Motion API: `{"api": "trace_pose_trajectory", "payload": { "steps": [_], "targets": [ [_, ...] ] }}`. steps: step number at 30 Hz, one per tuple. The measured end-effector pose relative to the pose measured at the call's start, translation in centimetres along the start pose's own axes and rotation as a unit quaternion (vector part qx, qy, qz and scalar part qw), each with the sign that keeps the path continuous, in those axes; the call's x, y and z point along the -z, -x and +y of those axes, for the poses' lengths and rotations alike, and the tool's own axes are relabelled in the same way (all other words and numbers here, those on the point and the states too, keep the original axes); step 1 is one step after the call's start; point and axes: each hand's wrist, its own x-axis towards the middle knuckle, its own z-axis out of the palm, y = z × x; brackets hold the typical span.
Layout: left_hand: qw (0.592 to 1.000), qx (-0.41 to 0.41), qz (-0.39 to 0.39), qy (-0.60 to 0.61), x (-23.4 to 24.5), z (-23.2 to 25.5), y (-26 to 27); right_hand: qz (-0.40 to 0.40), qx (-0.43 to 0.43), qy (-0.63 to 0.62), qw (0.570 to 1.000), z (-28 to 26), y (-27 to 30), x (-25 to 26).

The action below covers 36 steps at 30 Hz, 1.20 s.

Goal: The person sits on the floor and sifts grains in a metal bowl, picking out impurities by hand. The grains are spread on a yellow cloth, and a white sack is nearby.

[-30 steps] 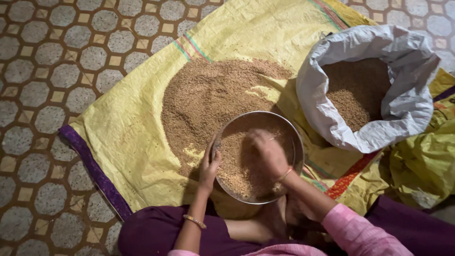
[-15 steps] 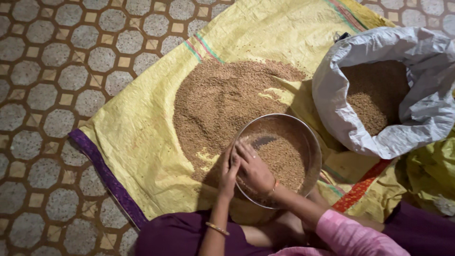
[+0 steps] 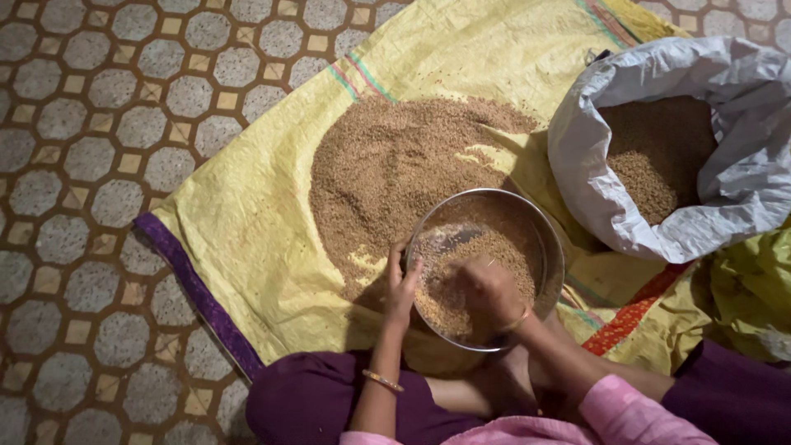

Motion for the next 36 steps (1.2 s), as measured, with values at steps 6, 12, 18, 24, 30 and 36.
{"api": "trace_pose_trajectory", "payload": {
  "steps": [6, 12, 18, 24, 30, 36],
  "targets": [
    [1.000, -0.021, -0.015, -0.015, 0.2, -0.4, 0.3, 0.043, 0.125, -0.031, 0.991, 0.5, -1.0, 3.1],
    [0.997, -0.064, -0.016, -0.042, 0.7, -1.5, 0.2, -0.018, 0.039, -0.011, 0.999, 0.3, -0.7, 1.6],
    [0.995, -0.084, -0.044, -0.013, 0.6, -2.3, -0.4, 0.008, 0.072, 0.173, 0.982, 0.6, -4.8, 0.4],
    [0.994, -0.082, -0.048, -0.046, 0.8, -3.0, -0.7, 0.034, -0.048, 0.050, 0.997, 2.0, -3.9, -0.2],
    [0.992, -0.105, -0.048, -0.056, 0.5, -1.8, -0.2, 0.052, -0.059, 0.043, 0.996, 2.0, -3.8, 3.0],
    [0.991, -0.092, -0.034, -0.091, 0.5, -1.2, 0.4, 0.021, -0.051, 0.012, 0.998, 1.8, -3.7, 2.6]
  ]
}}
